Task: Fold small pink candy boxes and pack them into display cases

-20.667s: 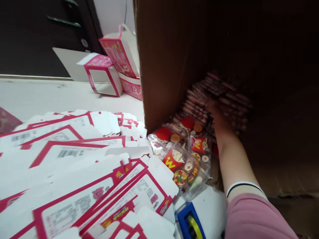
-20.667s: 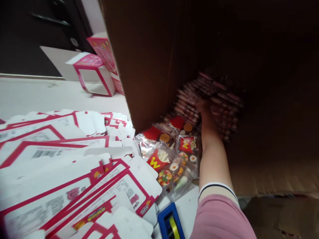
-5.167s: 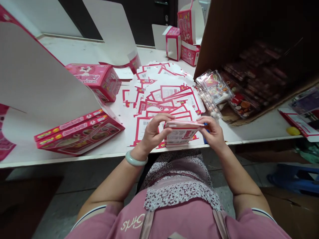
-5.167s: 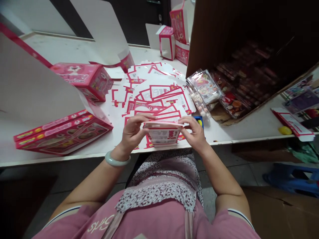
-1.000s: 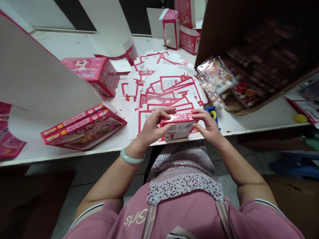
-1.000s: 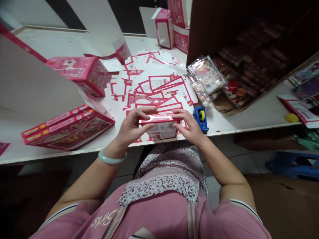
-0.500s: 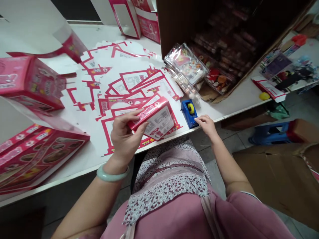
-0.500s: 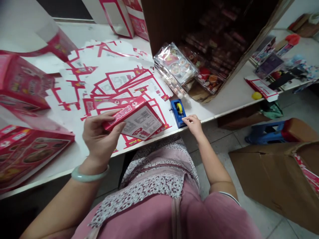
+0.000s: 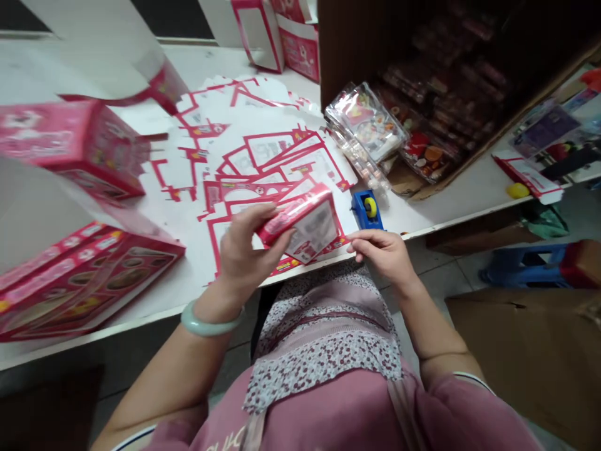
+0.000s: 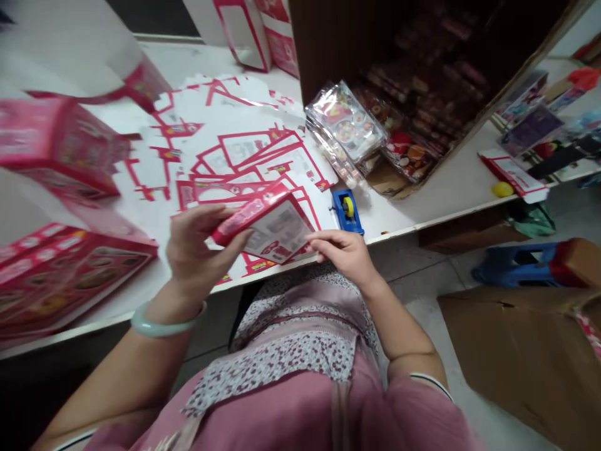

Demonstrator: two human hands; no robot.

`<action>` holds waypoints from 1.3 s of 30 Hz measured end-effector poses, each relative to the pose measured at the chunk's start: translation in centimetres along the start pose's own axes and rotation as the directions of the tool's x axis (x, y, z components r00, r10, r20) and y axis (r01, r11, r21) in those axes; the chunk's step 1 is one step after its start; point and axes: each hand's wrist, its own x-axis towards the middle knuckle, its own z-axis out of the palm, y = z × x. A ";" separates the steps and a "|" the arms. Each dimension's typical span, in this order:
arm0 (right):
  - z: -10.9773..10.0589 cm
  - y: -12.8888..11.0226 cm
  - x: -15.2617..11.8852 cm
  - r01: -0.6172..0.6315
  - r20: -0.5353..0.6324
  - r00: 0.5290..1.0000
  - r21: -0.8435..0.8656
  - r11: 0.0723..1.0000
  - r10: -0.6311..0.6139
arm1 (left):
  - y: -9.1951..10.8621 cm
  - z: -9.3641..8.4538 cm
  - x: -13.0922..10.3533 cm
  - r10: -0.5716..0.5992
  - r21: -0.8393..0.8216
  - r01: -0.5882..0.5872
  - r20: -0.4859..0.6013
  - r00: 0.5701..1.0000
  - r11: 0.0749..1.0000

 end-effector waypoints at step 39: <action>9.0 1.1 8.1 0.821 0.485 0.570 -0.299 0.486 -0.663 | -16.6 -32.5 -3.3 -0.742 0.638 0.608 -0.084 0.665 0.473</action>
